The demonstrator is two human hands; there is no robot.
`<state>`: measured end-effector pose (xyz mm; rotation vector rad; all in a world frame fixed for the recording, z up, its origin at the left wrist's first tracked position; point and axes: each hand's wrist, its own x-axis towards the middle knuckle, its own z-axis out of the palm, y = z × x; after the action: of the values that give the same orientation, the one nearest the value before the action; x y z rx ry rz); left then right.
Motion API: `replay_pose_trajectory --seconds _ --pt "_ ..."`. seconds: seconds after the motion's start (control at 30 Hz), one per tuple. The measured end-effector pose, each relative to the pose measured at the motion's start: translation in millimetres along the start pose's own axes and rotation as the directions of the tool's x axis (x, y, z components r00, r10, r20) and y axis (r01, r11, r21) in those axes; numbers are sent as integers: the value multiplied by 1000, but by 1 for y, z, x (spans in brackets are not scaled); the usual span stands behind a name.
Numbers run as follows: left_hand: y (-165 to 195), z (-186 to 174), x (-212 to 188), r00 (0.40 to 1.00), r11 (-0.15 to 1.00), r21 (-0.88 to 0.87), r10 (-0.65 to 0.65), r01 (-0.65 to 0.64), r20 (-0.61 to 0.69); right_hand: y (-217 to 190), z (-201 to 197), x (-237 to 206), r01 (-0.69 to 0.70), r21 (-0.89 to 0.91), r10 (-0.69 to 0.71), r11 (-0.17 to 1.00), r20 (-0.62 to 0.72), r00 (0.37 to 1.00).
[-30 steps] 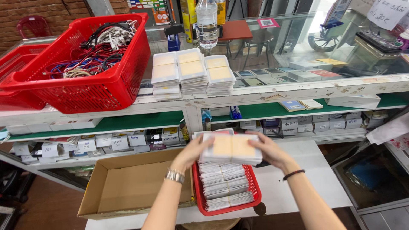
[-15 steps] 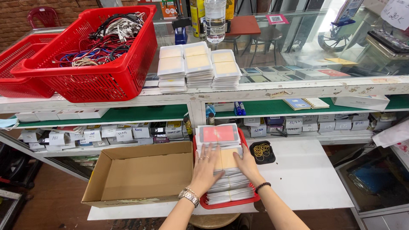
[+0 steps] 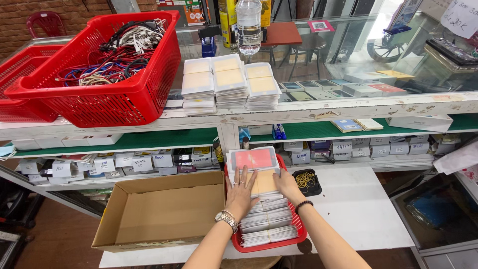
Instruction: The person stacks bundled paper packets from a glass counter into a red plastic basket, then carries the filled basket aside and places it on the counter. They then pull a basket of tangled charging cables close and untangle and separate the cables by hand, gathering sorted cables while working through the tangled pile.
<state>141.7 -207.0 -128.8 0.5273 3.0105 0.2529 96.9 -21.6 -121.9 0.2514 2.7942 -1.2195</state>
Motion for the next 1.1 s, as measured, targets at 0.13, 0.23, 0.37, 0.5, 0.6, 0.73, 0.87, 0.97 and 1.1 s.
replay_pose_trajectory --seconds 0.13,0.23,0.37,0.5,0.6,0.73,0.87,0.97,1.1 --pt "2 -15 -12 1000 1000 -7 -7 7 -21 5 2 -9 94 75 -93 993 -7 996" --pt "-4 -40 -10 1000 983 -182 10 -9 2 -17 -36 -3 159 -156 -151 975 58 987" --pt "-16 -93 19 831 879 -412 -34 -239 -555 -75 -108 21 187 197 -180 962 -53 982" --pt "-14 -143 76 843 536 -815 -315 -220 -435 -129 -138 59 556 99 -442 825 -498 746" --pt "-9 -166 114 913 97 -985 -372 -141 -167 -155 -138 90 573 -30 -514 819 -481 710" --pt "5 -170 141 938 -209 -956 -320 -206 -132 -171 -126 105 301 53 -273 952 -297 915" --pt "26 -161 149 947 -401 -891 -311 -211 -84 -163 -140 112 258 173 -194 951 -317 928" --pt "45 -153 143 965 -437 -872 -229 -220 -129 -144 -165 111 233 472 -121 850 -255 959" --pt "71 -135 122 979 -425 -883 -54 -198 -194 -106 -178 94 118 763 -7 636 -147 989"
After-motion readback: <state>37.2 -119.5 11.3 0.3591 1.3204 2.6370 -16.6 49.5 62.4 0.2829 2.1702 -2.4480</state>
